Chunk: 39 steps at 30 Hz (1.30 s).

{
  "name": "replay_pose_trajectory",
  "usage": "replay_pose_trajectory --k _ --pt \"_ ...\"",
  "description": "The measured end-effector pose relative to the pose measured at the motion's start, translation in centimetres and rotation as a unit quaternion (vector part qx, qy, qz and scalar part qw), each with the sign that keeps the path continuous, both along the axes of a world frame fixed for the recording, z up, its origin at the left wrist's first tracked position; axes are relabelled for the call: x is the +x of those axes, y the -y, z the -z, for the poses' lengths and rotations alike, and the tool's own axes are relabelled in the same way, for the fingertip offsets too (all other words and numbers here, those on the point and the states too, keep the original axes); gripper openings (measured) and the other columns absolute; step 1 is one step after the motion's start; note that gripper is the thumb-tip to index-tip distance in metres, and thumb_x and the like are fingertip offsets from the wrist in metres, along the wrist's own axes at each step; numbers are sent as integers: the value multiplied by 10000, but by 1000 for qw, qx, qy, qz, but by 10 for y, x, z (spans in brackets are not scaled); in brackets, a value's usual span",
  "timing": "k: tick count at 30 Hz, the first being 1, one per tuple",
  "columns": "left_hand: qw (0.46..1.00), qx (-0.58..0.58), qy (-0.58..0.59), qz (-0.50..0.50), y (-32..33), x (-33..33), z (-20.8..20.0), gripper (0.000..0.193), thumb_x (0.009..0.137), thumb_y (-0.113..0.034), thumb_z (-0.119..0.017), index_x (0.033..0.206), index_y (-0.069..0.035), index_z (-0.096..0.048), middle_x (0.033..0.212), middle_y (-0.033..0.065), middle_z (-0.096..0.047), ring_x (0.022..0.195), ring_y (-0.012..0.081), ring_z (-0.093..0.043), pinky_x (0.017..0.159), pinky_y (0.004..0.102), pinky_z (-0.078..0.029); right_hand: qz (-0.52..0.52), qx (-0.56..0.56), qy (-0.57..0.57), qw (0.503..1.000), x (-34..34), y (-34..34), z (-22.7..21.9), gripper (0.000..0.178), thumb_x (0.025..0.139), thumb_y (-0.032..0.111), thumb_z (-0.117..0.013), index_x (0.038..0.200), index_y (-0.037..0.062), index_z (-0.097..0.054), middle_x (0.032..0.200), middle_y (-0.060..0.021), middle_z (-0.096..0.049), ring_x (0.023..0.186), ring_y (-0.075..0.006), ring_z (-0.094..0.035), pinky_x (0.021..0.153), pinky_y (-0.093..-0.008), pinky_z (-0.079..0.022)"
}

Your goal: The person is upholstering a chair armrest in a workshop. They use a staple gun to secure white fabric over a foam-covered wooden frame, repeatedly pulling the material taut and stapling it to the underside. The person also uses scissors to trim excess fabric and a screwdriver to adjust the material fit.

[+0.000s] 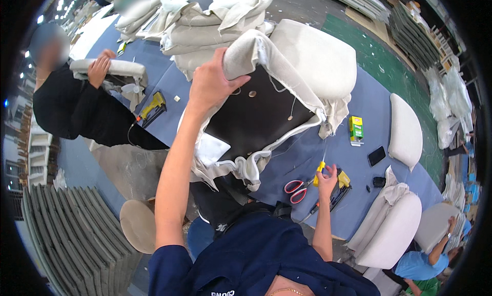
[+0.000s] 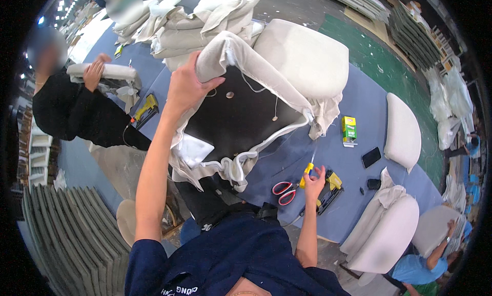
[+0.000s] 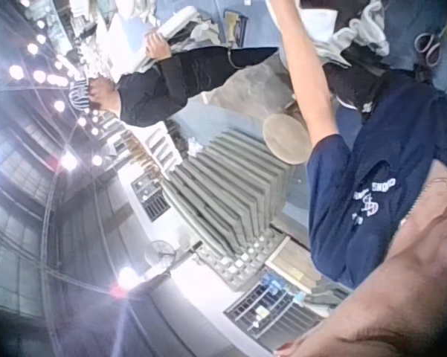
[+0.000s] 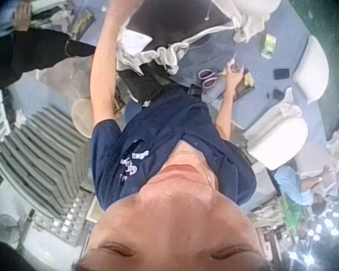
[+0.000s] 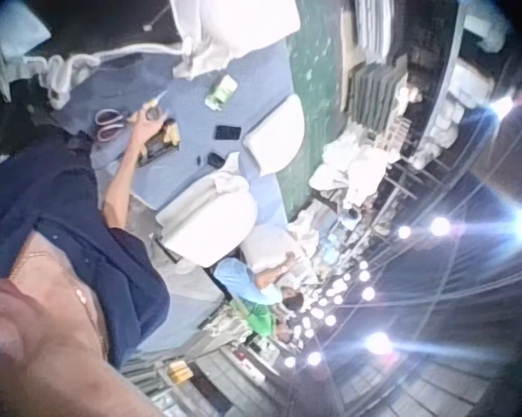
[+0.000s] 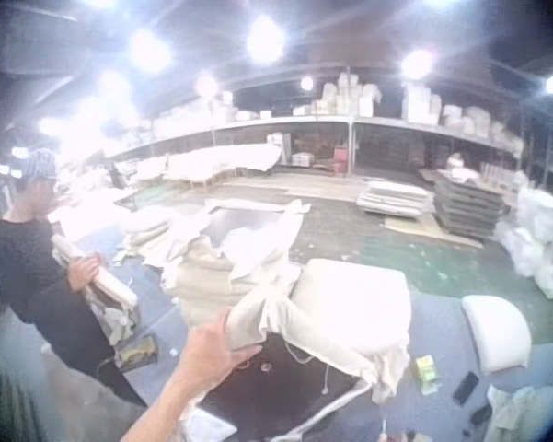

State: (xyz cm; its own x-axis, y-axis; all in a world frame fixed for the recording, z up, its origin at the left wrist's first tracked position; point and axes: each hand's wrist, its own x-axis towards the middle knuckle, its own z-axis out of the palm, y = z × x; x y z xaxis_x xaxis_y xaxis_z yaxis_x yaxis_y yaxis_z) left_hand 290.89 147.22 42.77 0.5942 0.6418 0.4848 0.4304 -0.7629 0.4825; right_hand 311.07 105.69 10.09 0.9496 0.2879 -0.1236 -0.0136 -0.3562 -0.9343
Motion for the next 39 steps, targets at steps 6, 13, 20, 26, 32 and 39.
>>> replay_pose_trajectory --k 6,13,20,26,32,39 --pt "999 -41 -14 -3 -12 6 7 712 719 -382 -903 1266 -61 -578 1081 189 -732 1029 367 -710 872 440 -547 -119 -262 234 929 -64 -12 6 763 770 108 -773 1442 -61 -452 1470 -260 -485 1213 -363 -599 1014 -425 -492" --pt "1000 -16 -16 -18 -9 9 7 712 703 -403 -898 1240 -68 -573 1042 214 -731 985 433 -697 840 495 -551 -131 51 318 938 -76 -223 -76 746 997 286 -590 1551 -76 -248 1607 -307 -260 1485 -445 -284 1219 -476 -233" --pt "999 -19 -2 -31 6 -1 -1 717 700 -359 -903 1259 -64 -566 1025 212 -729 976 425 -701 824 485 -557 -109 100 314 938 -173 -313 -137 868 974 299 -514 1576 -100 -32 1643 -342 -32 1545 -468 -28 1257 -546 -50" --pt "1000 -6 2 -30 10 -13 -1 729 717 -389 -881 1261 -43 -540 993 238 -714 942 443 -691 804 508 -553 -89 88 336 933 -133 -301 -121 820 948 312 -559 1589 -40 -189 1657 -257 -177 1544 -428 -134 1258 -531 -66" --pt "999 -32 28 -5 12 -12 -9 699 726 -369 -872 1258 -50 -551 1048 220 -718 988 426 -687 863 497 -544 -411 71 275 866 -110 -190 -127 715 870 36 -649 1536 14 -389 1621 -257 -285 1494 -416 -296 1217 -457 -268" --pt "998 -41 49 -14 -9 -43 6 741 697 -426 -890 1256 -53 -578 1028 194 -735 950 413 -708 843 477 -559 -138 -256 276 916 -40 -16 -2 487 839 93 -689 1312 24 -595 1368 -226 -541 1198 -359 -577 991 -440 -473"
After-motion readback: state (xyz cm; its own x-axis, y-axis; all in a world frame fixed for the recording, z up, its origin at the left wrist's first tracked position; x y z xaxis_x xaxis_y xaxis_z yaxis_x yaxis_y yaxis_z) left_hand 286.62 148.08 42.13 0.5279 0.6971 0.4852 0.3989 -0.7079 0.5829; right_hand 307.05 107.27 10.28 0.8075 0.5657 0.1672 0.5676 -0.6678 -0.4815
